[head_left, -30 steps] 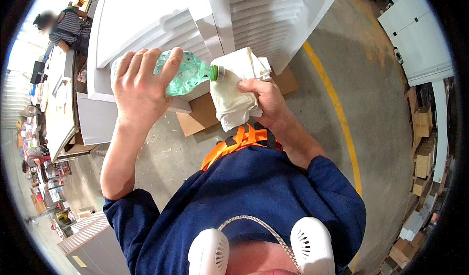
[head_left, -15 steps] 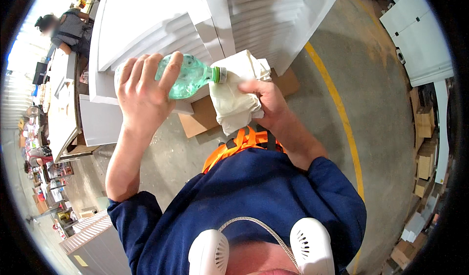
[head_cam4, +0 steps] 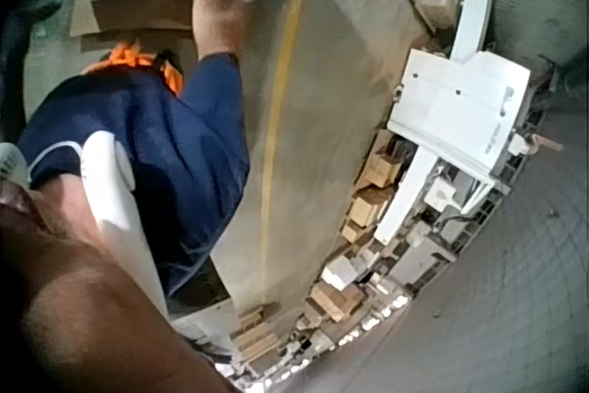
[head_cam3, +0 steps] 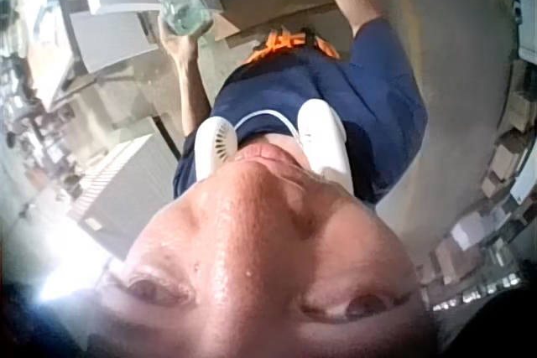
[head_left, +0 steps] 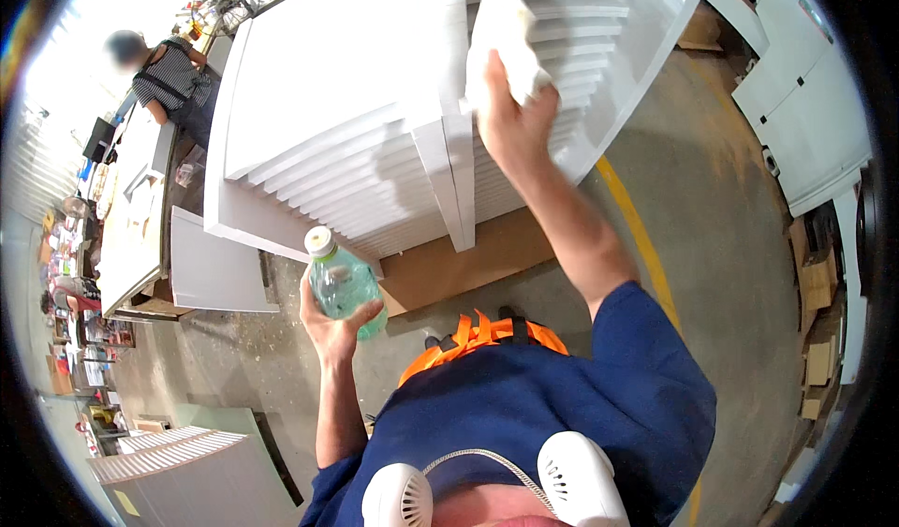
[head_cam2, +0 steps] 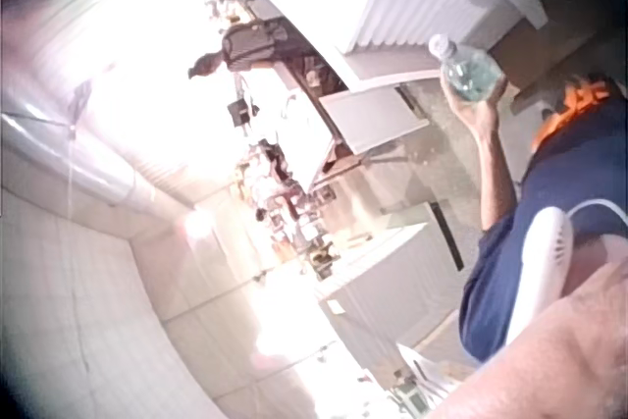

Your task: The person applies a liquid from a plastic bottle to a white cloth and wipes the surfaces of white louvered shutter panels and their frames.

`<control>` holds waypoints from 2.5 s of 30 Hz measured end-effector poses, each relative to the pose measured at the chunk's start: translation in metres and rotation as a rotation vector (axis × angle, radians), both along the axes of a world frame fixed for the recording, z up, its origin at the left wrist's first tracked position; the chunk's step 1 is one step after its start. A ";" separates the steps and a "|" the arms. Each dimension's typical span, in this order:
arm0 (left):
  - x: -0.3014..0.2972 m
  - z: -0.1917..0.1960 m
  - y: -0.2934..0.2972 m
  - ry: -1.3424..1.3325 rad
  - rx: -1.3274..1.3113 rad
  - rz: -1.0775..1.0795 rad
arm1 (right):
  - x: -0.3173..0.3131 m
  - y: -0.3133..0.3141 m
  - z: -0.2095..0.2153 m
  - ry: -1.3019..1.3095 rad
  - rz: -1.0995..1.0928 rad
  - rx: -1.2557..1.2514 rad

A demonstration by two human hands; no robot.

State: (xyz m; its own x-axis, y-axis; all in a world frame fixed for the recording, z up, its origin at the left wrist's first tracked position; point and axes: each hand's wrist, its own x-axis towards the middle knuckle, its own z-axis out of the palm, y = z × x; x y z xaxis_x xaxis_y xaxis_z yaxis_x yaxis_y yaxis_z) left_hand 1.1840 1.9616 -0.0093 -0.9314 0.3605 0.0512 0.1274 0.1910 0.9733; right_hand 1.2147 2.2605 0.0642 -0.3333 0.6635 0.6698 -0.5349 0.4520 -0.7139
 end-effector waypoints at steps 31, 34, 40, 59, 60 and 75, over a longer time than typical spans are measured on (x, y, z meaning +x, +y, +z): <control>0.035 0.010 -0.012 -0.057 0.160 0.076 | -0.056 0.039 -0.013 -0.076 -0.795 0.858; 0.035 0.008 -0.007 -0.032 0.116 0.044 | -0.011 0.027 -0.158 -0.464 -0.761 0.997; 0.028 0.006 0.000 0.210 -0.150 -0.071 | 0.049 -0.038 -0.166 -0.681 0.112 -0.575; -0.006 0.029 -0.002 1.154 -0.925 -0.183 | 0.083 -0.134 -0.113 -0.550 0.583 -0.701; -0.008 0.033 -0.005 1.201 -0.951 -0.196 | 0.082 -0.137 -0.110 -0.567 0.599 -0.771; -0.027 0.072 -0.008 1.552 -1.022 -0.313 | 0.059 -0.172 -0.098 -0.463 0.540 -1.080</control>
